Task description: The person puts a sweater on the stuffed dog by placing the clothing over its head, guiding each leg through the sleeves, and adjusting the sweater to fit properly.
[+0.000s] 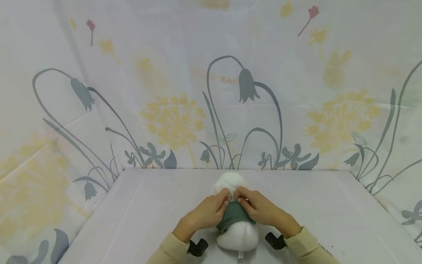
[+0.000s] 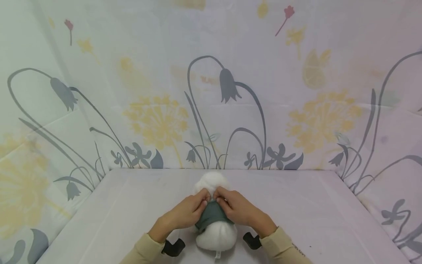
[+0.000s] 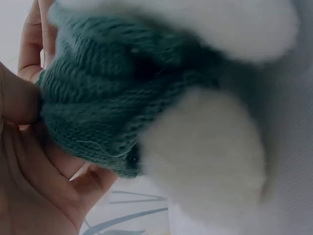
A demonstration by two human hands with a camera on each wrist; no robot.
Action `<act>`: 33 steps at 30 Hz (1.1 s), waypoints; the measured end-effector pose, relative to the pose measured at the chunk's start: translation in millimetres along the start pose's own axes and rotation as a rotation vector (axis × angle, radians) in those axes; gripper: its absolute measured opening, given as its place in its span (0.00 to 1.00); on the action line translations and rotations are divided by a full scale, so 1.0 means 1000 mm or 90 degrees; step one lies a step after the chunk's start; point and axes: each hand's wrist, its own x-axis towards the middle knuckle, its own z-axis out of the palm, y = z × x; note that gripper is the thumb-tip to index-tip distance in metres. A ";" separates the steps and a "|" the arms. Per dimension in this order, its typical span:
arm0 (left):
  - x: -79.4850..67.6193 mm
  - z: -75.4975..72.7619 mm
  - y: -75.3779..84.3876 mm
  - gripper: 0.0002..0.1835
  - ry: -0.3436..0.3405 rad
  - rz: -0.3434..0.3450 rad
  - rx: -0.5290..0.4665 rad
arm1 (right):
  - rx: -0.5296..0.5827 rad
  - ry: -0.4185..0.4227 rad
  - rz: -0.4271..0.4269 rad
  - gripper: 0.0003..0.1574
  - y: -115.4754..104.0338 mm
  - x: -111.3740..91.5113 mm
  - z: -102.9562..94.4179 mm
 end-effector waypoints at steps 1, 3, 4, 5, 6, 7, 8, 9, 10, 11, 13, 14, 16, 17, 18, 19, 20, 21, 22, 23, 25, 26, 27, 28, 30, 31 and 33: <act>0.000 0.001 -0.001 0.03 0.012 0.006 0.007 | -0.011 0.010 -0.004 0.08 0.001 0.000 0.000; 0.001 0.003 -0.002 0.03 0.038 0.014 0.018 | -0.031 0.031 -0.008 0.09 0.002 0.000 0.002; 0.001 0.004 -0.002 0.02 0.052 0.016 0.023 | -0.038 0.042 -0.010 0.09 0.002 0.000 0.002; 0.002 0.005 -0.002 0.03 0.064 0.014 0.026 | -0.044 0.054 -0.011 0.09 0.003 0.000 0.002; 0.002 0.005 -0.003 0.03 0.075 0.010 0.028 | -0.045 0.065 -0.014 0.09 0.003 0.000 0.002; 0.002 0.006 -0.002 0.04 0.082 0.006 0.027 | -0.046 0.074 -0.013 0.08 0.003 0.000 0.003; 0.002 0.006 -0.002 0.05 0.085 0.000 0.025 | -0.047 0.082 -0.011 0.08 0.003 0.000 0.003; 0.002 0.006 -0.002 0.06 0.088 -0.005 0.024 | -0.044 0.089 -0.012 0.08 0.003 0.000 0.003; 0.002 0.006 -0.002 0.07 0.091 -0.009 0.024 | -0.042 0.095 -0.011 0.08 0.003 0.000 0.003; 0.002 0.006 -0.002 0.08 0.095 -0.010 0.026 | -0.040 0.100 -0.010 0.08 0.003 0.000 0.003; 0.003 0.007 -0.003 0.09 0.109 -0.003 0.040 | -0.048 0.110 -0.017 0.08 0.005 0.000 0.004; 0.003 0.007 -0.003 0.09 0.118 0.001 0.051 | -0.053 0.116 -0.023 0.08 0.005 0.000 0.004; 0.003 0.009 -0.004 0.09 0.146 0.013 0.079 | -0.071 0.130 -0.031 0.09 0.006 -0.001 0.004; 0.003 0.009 -0.003 0.09 0.161 0.019 0.093 | -0.080 0.137 -0.035 0.10 0.007 -0.002 0.004; 0.003 0.010 -0.003 0.09 0.176 0.024 0.107 | -0.089 0.145 -0.037 0.11 0.007 -0.002 0.004; 0.003 0.010 -0.002 0.09 0.192 0.030 0.122 | -0.098 0.154 -0.036 0.12 0.007 -0.002 0.004; 0.002 0.010 -0.001 0.10 0.209 0.035 0.133 | -0.105 0.162 -0.033 0.12 0.007 -0.003 0.004; 0.002 0.010 0.000 0.10 0.226 0.038 0.145 | -0.111 0.170 -0.031 0.13 0.007 -0.004 0.004; 0.001 0.010 0.002 0.10 0.238 0.040 0.149 | -0.110 0.175 -0.031 0.13 0.007 -0.005 0.004; 0.000 0.010 0.003 0.10 0.245 0.039 0.147 | -0.102 0.176 -0.033 0.13 0.005 -0.006 0.004; -0.003 0.010 0.006 0.08 0.238 0.043 0.127 | -0.085 0.174 -0.038 0.14 0.004 -0.011 0.004; -0.005 0.010 0.007 0.07 0.226 0.044 0.112 | -0.067 0.168 -0.038 0.15 0.003 -0.014 0.004; -0.008 0.010 0.008 0.07 0.210 0.043 0.096 | -0.047 0.161 -0.041 0.15 0.003 -0.017 0.004; -0.011 0.011 0.009 0.06 0.192 0.044 0.081 | -0.025 0.152 -0.042 0.15 0.002 -0.021 0.005; -0.017 0.013 0.010 0.07 0.162 0.047 0.063 | 0.009 0.130 -0.030 0.14 0.001 -0.029 0.006; -0.019 0.014 0.009 0.09 0.154 0.048 0.063 | 0.024 0.117 -0.021 0.13 0.000 -0.032 0.007; -0.024 0.016 0.009 0.14 0.141 0.049 0.063 | 0.046 0.087 0.006 0.12 -0.002 -0.038 0.006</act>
